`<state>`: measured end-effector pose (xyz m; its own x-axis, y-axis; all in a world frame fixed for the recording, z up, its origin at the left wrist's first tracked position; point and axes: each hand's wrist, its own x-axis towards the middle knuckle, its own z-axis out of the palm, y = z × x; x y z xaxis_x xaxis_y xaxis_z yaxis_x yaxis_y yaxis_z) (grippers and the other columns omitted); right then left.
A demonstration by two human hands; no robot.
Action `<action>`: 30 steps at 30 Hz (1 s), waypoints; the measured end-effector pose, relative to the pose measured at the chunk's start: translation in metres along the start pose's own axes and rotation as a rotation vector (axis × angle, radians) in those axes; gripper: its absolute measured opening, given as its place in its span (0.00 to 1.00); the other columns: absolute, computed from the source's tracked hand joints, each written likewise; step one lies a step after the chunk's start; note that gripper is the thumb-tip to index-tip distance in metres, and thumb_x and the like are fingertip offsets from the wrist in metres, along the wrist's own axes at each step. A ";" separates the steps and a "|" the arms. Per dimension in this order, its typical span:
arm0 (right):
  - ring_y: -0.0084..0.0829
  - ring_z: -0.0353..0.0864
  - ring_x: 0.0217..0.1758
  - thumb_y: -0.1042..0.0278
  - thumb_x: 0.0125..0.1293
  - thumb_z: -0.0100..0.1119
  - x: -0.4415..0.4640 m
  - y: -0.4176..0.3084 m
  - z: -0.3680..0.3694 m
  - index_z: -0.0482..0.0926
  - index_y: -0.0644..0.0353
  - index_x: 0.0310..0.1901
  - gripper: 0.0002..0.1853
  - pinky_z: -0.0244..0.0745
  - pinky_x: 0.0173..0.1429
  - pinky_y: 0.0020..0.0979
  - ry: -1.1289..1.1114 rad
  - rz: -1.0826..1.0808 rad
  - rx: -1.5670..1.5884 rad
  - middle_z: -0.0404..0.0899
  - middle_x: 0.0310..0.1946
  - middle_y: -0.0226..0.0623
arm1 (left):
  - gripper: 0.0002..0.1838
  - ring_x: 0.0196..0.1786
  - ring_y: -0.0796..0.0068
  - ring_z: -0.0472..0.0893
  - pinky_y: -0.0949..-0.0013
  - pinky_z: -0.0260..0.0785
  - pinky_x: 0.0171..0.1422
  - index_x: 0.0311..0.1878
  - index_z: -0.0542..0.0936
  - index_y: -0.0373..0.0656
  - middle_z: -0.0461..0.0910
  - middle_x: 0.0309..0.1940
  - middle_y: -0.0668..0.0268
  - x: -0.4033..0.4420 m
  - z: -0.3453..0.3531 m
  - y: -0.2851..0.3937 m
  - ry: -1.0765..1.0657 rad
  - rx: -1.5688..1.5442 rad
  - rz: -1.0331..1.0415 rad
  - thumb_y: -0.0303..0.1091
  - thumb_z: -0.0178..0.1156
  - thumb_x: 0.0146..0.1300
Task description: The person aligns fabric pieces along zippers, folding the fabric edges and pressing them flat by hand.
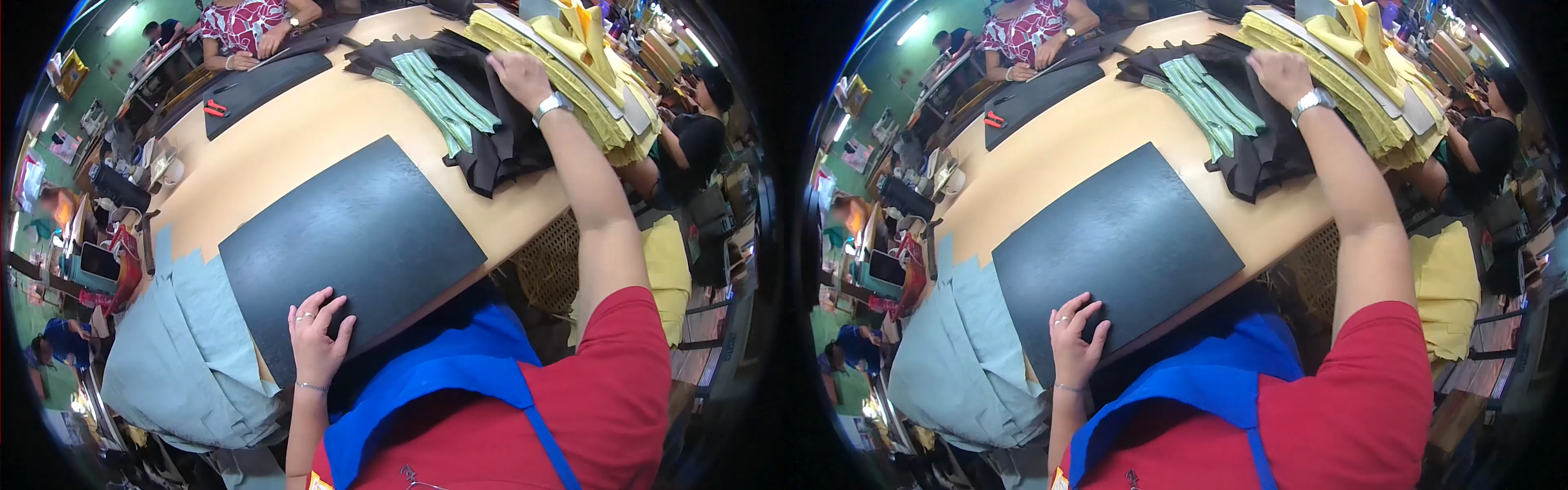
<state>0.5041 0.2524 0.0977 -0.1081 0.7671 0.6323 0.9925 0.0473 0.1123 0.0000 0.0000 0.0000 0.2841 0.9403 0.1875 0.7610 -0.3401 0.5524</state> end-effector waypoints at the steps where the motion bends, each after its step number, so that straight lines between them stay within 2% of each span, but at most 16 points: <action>1: 0.49 0.86 0.43 0.51 0.74 0.57 0.012 -0.021 -0.025 0.84 0.53 0.40 0.15 0.80 0.49 0.50 0.032 0.003 0.093 0.87 0.37 0.45 | 0.18 0.68 0.64 0.77 0.39 0.53 0.78 0.55 0.85 0.48 0.81 0.63 0.65 0.000 0.000 0.000 0.007 -0.002 0.004 0.40 0.70 0.63; 5: 0.50 0.85 0.44 0.56 0.72 0.59 0.050 -0.103 -0.097 0.85 0.59 0.42 0.14 0.80 0.51 0.46 -0.142 -0.334 0.465 0.86 0.37 0.48 | 0.19 0.66 0.60 0.79 0.42 0.56 0.78 0.55 0.85 0.45 0.80 0.63 0.60 0.014 -0.009 -0.007 -0.016 -0.242 -0.024 0.37 0.72 0.61; 6: 0.49 0.85 0.45 0.58 0.71 0.60 0.051 -0.129 -0.115 0.85 0.60 0.44 0.14 0.80 0.53 0.45 -0.248 -0.425 0.538 0.86 0.38 0.49 | 0.22 0.67 0.55 0.78 0.48 0.58 0.79 0.58 0.83 0.44 0.80 0.63 0.54 0.022 -0.014 0.000 0.030 -0.449 -0.057 0.34 0.72 0.60; 8: 0.48 0.86 0.47 0.61 0.69 0.61 0.039 -0.180 -0.145 0.86 0.63 0.46 0.14 0.79 0.56 0.42 -0.451 -0.613 0.704 0.86 0.40 0.50 | 0.25 0.69 0.52 0.76 0.53 0.58 0.80 0.61 0.82 0.44 0.80 0.62 0.51 0.041 -0.030 0.013 0.209 -0.332 0.083 0.33 0.73 0.59; 10: 0.47 0.86 0.47 0.64 0.67 0.64 0.018 -0.221 -0.170 0.86 0.64 0.46 0.13 0.79 0.57 0.41 -0.626 -0.772 0.836 0.87 0.41 0.49 | 0.27 0.70 0.51 0.76 0.53 0.57 0.80 0.61 0.81 0.46 0.81 0.61 0.54 0.061 -0.048 0.040 0.423 -0.368 0.217 0.34 0.74 0.58; 13: 0.44 0.86 0.42 0.69 0.67 0.66 0.000 -0.250 -0.187 0.85 0.64 0.46 0.09 0.80 0.51 0.37 -0.686 -0.997 0.967 0.86 0.37 0.48 | 0.28 0.72 0.54 0.75 0.54 0.56 0.81 0.61 0.81 0.47 0.83 0.60 0.58 0.073 -0.077 0.038 0.176 -0.119 0.396 0.36 0.76 0.55; 14: 0.45 0.86 0.42 0.70 0.67 0.66 0.003 -0.251 -0.197 0.85 0.64 0.46 0.09 0.79 0.52 0.36 -0.788 -0.947 0.974 0.86 0.37 0.48 | 0.22 0.63 0.58 0.82 0.60 0.65 0.74 0.56 0.84 0.45 0.86 0.51 0.61 0.074 -0.080 0.034 0.094 -0.150 0.398 0.34 0.76 0.57; 17: 0.33 0.86 0.42 0.73 0.68 0.66 0.023 -0.232 -0.197 0.85 0.65 0.47 0.09 0.78 0.54 0.30 -0.661 -0.875 0.984 0.87 0.37 0.41 | 0.14 0.49 0.69 0.85 0.67 0.73 0.61 0.48 0.85 0.40 0.87 0.41 0.63 0.073 -0.091 0.015 -0.085 -0.475 0.220 0.32 0.75 0.61; 18: 0.28 0.85 0.43 0.72 0.68 0.66 0.028 -0.222 -0.192 0.85 0.66 0.47 0.09 0.77 0.55 0.29 -0.658 -0.777 0.999 0.87 0.37 0.37 | 0.09 0.39 0.80 0.80 0.73 0.74 0.48 0.42 0.85 0.35 0.86 0.35 0.68 0.068 -0.094 0.015 -0.069 -0.600 0.122 0.31 0.72 0.65; 20: 0.20 0.82 0.46 0.71 0.70 0.65 0.042 -0.200 -0.177 0.85 0.66 0.48 0.09 0.76 0.58 0.26 -0.666 -0.535 0.929 0.86 0.39 0.30 | 0.12 0.39 0.87 0.77 0.76 0.73 0.46 0.45 0.84 0.35 0.82 0.34 0.75 0.064 -0.104 -0.005 -0.158 -0.661 -0.038 0.36 0.71 0.68; 22: 0.20 0.82 0.47 0.71 0.70 0.65 0.053 -0.180 -0.148 0.84 0.66 0.48 0.10 0.76 0.58 0.26 -0.550 -0.505 0.816 0.87 0.39 0.31 | 0.14 0.39 0.89 0.77 0.76 0.73 0.46 0.47 0.84 0.38 0.82 0.35 0.76 0.067 -0.106 -0.032 -0.237 -0.764 -0.213 0.39 0.70 0.70; 23: 0.20 0.82 0.47 0.71 0.70 0.65 0.058 -0.174 -0.131 0.84 0.66 0.49 0.10 0.76 0.58 0.26 -0.496 -0.488 0.763 0.87 0.39 0.32 | 0.14 0.38 0.88 0.78 0.75 0.74 0.45 0.47 0.84 0.38 0.83 0.36 0.76 0.075 -0.110 -0.043 -0.261 -0.698 -0.237 0.40 0.69 0.70; 25: 0.23 0.83 0.48 0.74 0.69 0.64 0.065 -0.169 -0.089 0.84 0.66 0.50 0.10 0.76 0.59 0.27 -0.475 -0.466 0.753 0.87 0.40 0.34 | 0.15 0.46 0.86 0.79 0.73 0.75 0.53 0.53 0.82 0.38 0.84 0.42 0.77 0.103 -0.120 -0.070 -0.340 -0.449 -0.157 0.39 0.67 0.72; 26: 0.24 0.84 0.48 0.75 0.68 0.63 0.069 -0.168 -0.073 0.83 0.66 0.50 0.11 0.76 0.59 0.27 -0.467 -0.454 0.748 0.87 0.41 0.36 | 0.14 0.47 0.85 0.80 0.71 0.75 0.53 0.52 0.83 0.39 0.85 0.42 0.75 0.118 -0.120 -0.084 -0.229 -0.370 -0.142 0.37 0.67 0.71; 29: 0.29 0.86 0.50 0.78 0.65 0.61 0.080 -0.168 -0.048 0.83 0.65 0.51 0.13 0.77 0.60 0.29 -0.056 -0.562 0.746 0.88 0.43 0.39 | 0.11 0.48 0.75 0.84 0.66 0.74 0.56 0.49 0.85 0.43 0.88 0.43 0.69 0.167 -0.153 -0.095 0.163 0.044 -0.024 0.32 0.69 0.65; 30: 0.31 0.87 0.52 0.84 0.61 0.57 0.081 -0.164 -0.038 0.83 0.65 0.49 0.14 0.79 0.60 0.30 0.025 -0.435 0.780 0.88 0.46 0.40 | 0.10 0.47 0.71 0.85 0.61 0.72 0.58 0.48 0.86 0.48 0.88 0.42 0.69 0.171 -0.164 -0.090 0.439 0.219 0.102 0.32 0.67 0.64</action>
<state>0.3306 0.2829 0.1596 -0.4761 0.5659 0.6731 0.6183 0.7597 -0.2014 -0.1152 0.1940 0.1161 0.1276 0.8034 0.5817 0.8600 -0.3817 0.3386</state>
